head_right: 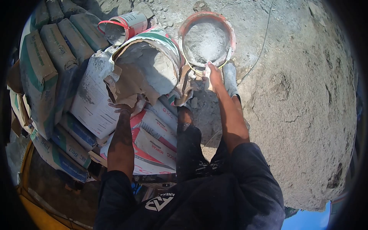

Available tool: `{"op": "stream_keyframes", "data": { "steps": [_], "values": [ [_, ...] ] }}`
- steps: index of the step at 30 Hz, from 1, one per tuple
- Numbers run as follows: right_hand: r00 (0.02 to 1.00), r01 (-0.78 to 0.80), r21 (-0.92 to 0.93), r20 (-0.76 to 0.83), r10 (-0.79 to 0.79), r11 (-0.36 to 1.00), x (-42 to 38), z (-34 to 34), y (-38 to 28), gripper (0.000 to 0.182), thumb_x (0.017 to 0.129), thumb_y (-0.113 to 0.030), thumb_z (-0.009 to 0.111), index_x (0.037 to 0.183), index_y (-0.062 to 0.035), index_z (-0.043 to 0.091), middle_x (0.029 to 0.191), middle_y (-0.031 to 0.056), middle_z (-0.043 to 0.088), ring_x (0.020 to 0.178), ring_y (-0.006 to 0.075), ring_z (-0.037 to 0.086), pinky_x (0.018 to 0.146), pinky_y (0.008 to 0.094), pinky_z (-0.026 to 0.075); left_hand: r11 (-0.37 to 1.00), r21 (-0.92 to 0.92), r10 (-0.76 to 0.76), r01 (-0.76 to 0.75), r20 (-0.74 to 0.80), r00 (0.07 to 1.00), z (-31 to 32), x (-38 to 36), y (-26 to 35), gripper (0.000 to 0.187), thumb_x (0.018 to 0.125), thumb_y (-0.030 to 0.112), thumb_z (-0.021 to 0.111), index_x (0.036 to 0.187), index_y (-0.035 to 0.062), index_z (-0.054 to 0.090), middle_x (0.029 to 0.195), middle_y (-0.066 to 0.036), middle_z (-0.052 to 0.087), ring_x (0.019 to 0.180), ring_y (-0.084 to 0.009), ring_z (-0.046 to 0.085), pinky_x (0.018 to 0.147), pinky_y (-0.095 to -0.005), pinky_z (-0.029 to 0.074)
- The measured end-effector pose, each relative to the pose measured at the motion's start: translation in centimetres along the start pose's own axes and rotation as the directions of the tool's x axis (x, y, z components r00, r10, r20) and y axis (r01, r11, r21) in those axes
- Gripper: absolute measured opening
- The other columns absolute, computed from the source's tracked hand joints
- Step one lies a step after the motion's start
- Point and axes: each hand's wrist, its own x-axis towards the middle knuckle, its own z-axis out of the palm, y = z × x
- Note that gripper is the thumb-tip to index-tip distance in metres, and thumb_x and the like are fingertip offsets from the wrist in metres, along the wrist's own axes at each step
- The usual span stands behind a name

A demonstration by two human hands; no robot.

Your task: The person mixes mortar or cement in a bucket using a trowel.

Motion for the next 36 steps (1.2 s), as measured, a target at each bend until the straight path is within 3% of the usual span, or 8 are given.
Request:
{"op": "stream_keyframes", "data": {
  "steps": [6, 12, 14, 20, 24, 30, 32, 36],
  "values": [
    [0.996, -0.063, 0.353, -0.041, 0.083, 0.934, 0.9, 1.9, -1.2, 0.033, 0.084, -0.032, 0.045, 0.096, -0.0019, 0.048, 0.059, 0.0062, 0.048, 0.042, 0.0145, 0.045, 0.037, 0.0283, 0.039, 0.998, -0.041, 0.047, -0.048, -0.027, 0.999, 0.1, 0.3, -0.3, 0.106, 0.062, 0.06, 0.057, 0.134, 0.0167, -0.007, 0.133, -0.023, -0.022, 0.121, -0.0467, -0.019, 0.094, -0.061, 0.014],
    [0.994, -0.086, 0.207, -0.05, 0.098, 0.975, -1.4, 1.5, -0.6, 0.033, 0.084, -0.034, 0.044, 0.097, -0.0042, 0.049, 0.059, 0.0053, 0.048, 0.041, 0.0151, 0.045, 0.037, 0.0288, 0.039, 0.984, -0.131, 0.121, -0.121, -0.006, 0.993, 0.4, 0.3, -0.7, 0.109, 0.061, 0.062, 0.057, 0.134, 0.0157, -0.008, 0.133, -0.024, -0.021, 0.12, -0.0475, -0.019, 0.093, -0.0625, 0.013],
    [0.984, -0.174, 0.113, 0.068, 0.167, 0.978, -2.0, 1.8, -0.4, 0.032, 0.084, -0.035, 0.044, 0.095, -0.0057, 0.049, 0.059, 0.0053, 0.048, 0.043, 0.015, 0.046, 0.039, 0.0289, 0.039, 0.974, -0.169, 0.156, -0.152, 0.008, 0.988, 0.5, 0.3, -0.8, 0.11, 0.06, 0.063, 0.057, 0.134, 0.0154, -0.009, 0.133, -0.025, -0.021, 0.12, -0.0477, -0.019, 0.092, -0.063, 0.013],
    [0.936, -0.334, 0.449, 0.262, 0.235, 0.828, -1.0, 3.8, -1.4, 0.03, 0.084, -0.036, 0.044, 0.094, -0.0083, 0.049, 0.062, 0.0041, 0.048, 0.043, 0.0142, 0.041, 0.041, 0.0273, 0.039, 0.938, -0.278, 0.223, -0.205, 0.036, 0.974, 1.0, 0.0, -0.7, 0.113, 0.058, 0.064, 0.058, 0.133, 0.0144, -0.01, 0.132, -0.027, -0.02, 0.12, -0.0485, -0.019, 0.091, -0.0645, 0.011],
    [0.942, -0.333, 0.162, 0.106, 0.319, 0.929, -3.6, 5.2, -3.0, 0.029, 0.084, -0.033, 0.045, 0.094, -0.0064, 0.047, 0.062, 0.0054, 0.048, 0.043, 0.0145, 0.044, 0.04, 0.0282, 0.039, 0.913, -0.354, 0.206, -0.204, -0.031, 0.978, 0.6, -0.3, -0.3, 0.115, 0.057, 0.066, 0.058, 0.133, 0.0137, -0.01, 0.132, -0.028, -0.02, 0.12, -0.049, -0.019, 0.091, -0.0655, 0.011],
    [0.987, -0.16, -0.17, -0.02, 0.158, 0.972, -11.2, 6.9, -2.7, 0.033, 0.083, -0.031, 0.046, 0.097, -0.0005, 0.047, 0.062, 0.0077, 0.049, 0.045, 0.0161, 0.048, 0.041, 0.029, 0.042, 0.866, -0.468, 0.098, -0.173, -0.181, 0.979, -1.0, -1.8, -0.1, 0.118, 0.056, 0.067, 0.058, 0.133, 0.0127, -0.012, 0.132, -0.029, -0.019, 0.119, -0.0498, -0.019, 0.09, -0.067, 0.009],
    [0.988, 0.149, -0.609, 0.123, -0.093, 0.779, -13.6, 8.2, -2.0, 0.036, 0.082, -0.033, 0.045, 0.096, 0.0012, 0.044, 0.065, 0.0118, 0.052, 0.047, 0.0205, 0.051, 0.045, 0.0313, 0.043, 0.894, -0.407, 0.132, -0.188, -0.162, 0.978, -1.9, -2.8, -0.9, 0.12, 0.054, 0.066, 0.06, 0.132, 0.0108, -0.013, 0.131, -0.031, -0.018, 0.119, -0.0507, -0.019, 0.089, -0.0675, 0.009],
    [0.99, 0.124, -0.85, 0.138, -0.011, 0.512, -13.8, 11.7, 2.1, 0.04, 0.082, -0.031, 0.044, 0.099, 0.0044, 0.043, 0.075, 0.0208, 0.056, 0.063, 0.0278, 0.058, 0.056, 0.0377, 0.045, 0.887, -0.397, 0.128, -0.236, -0.281, 0.951, -1.7, -2.9, -0.8, 0.121, 0.055, 0.06, 0.064, 0.131, 0.0072, -0.014, 0.128, -0.035, -0.018, 0.117, -0.0539, -0.019, 0.087, -0.0685, 0.007]
  ]
}}
